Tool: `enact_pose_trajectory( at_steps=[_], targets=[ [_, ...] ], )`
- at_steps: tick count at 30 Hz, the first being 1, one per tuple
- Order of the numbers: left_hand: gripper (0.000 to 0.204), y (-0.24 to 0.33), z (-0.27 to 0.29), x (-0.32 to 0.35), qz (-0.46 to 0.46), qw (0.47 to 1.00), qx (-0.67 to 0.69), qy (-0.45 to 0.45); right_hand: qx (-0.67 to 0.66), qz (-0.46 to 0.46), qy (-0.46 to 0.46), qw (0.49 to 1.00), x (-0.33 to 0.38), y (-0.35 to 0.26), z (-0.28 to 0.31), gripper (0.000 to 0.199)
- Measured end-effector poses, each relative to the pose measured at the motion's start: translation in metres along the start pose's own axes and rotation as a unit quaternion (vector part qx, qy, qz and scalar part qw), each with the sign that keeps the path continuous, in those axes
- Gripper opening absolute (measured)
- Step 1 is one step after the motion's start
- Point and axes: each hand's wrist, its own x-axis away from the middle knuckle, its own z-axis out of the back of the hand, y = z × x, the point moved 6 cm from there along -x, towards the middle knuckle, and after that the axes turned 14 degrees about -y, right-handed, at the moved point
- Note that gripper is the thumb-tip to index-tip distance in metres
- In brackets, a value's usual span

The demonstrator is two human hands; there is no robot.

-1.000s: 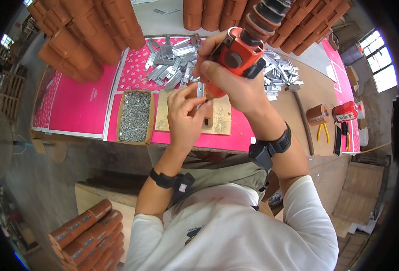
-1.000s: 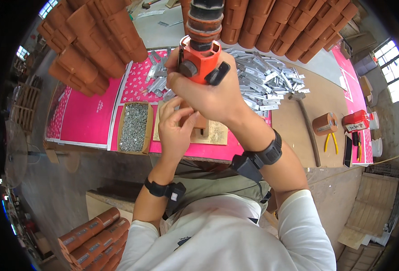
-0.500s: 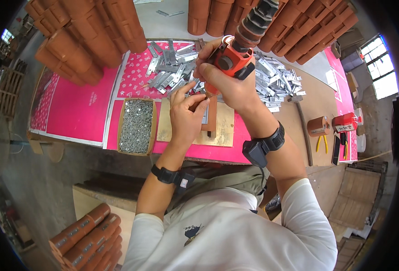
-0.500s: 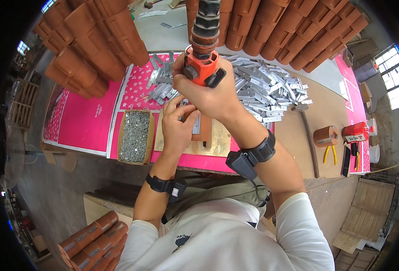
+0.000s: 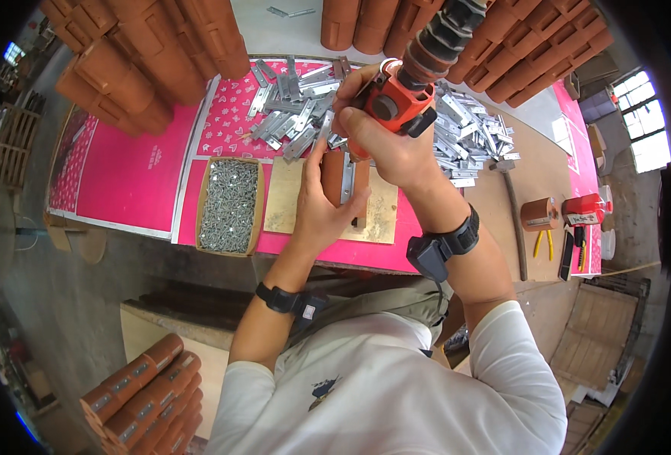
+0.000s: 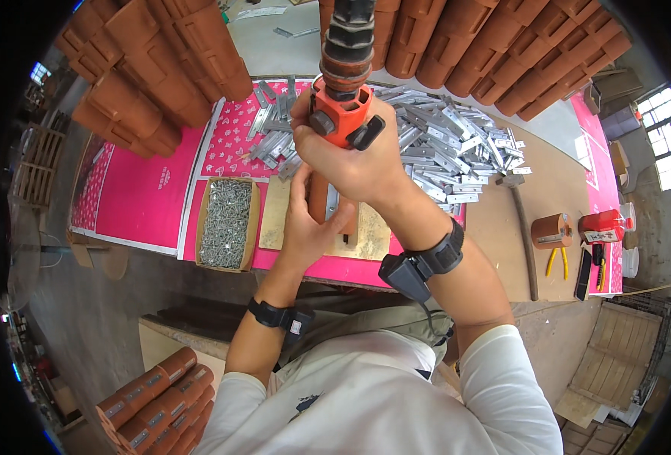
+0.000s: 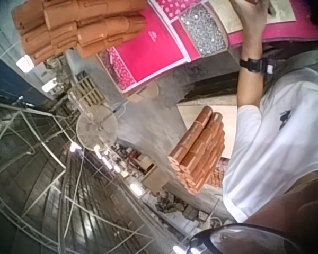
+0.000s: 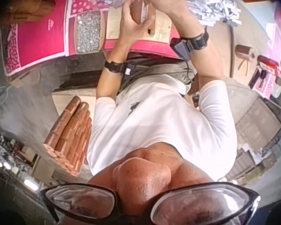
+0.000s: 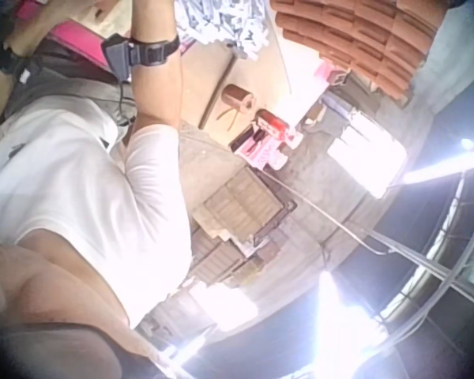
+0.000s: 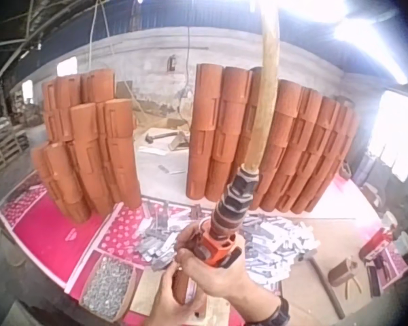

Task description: The recorder picks up cylindrical clay or wood components, stacks them, and then uses a power screwdriver to attach metal brackets to the components on a workbench.

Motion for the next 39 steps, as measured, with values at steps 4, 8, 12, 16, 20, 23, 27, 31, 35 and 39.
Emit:
enact_pose_trajectory(
  at_steps=[4,8,12,16,20,23,27,31,35,39],
  targets=[
    [0.111,-0.001,-0.001,0.007,-0.03,0.998,-0.051,-0.017,-0.006,-0.025,0.022,0.999,0.003,0.005,-0.001,0.021],
    [0.112,-0.002,-0.002,0.006,-0.03,0.998,-0.06,-0.016,0.009,-0.012,0.007,1.0,0.002,0.0,-0.003,0.018],
    [0.112,-0.004,-0.002,0.007,-0.043,0.998,-0.052,-0.009,0.069,-0.058,0.002,0.996,0.004,0.009,-0.008,0.015],
    [0.111,-0.001,-0.003,0.008,-0.043,0.998,-0.049,-0.006,0.06,-0.034,0.051,0.996,0.008,0.012,-0.005,0.015],
    [0.108,0.001,0.0,0.007,-0.039,0.996,-0.079,0.0,-0.004,-0.02,-0.001,1.0,-0.005,-0.002,-0.001,0.017],
    [0.099,-0.002,0.0,0.011,-0.029,0.996,-0.08,0.003,-0.006,-0.037,0.01,0.999,-0.01,-0.025,0.002,0.021],
    [0.066,-0.006,0.008,0.002,-0.024,0.999,0.03,0.005,-0.028,0.005,0.028,0.999,-0.009,-0.033,0.012,0.015],
    [0.038,0.006,0.014,-0.013,-0.009,0.999,0.021,-0.032,-0.037,0.021,0.057,0.997,-0.001,-0.033,0.013,0.015],
    [0.041,0.008,0.008,-0.014,-0.031,0.999,-0.011,-0.041,-0.066,0.007,0.064,0.996,0.006,-0.026,0.008,0.014],
    [0.045,0.004,0.004,-0.008,-0.052,0.999,-0.007,0.0,-0.048,0.029,0.042,0.998,0.011,-0.022,0.003,0.015]
  ],
)
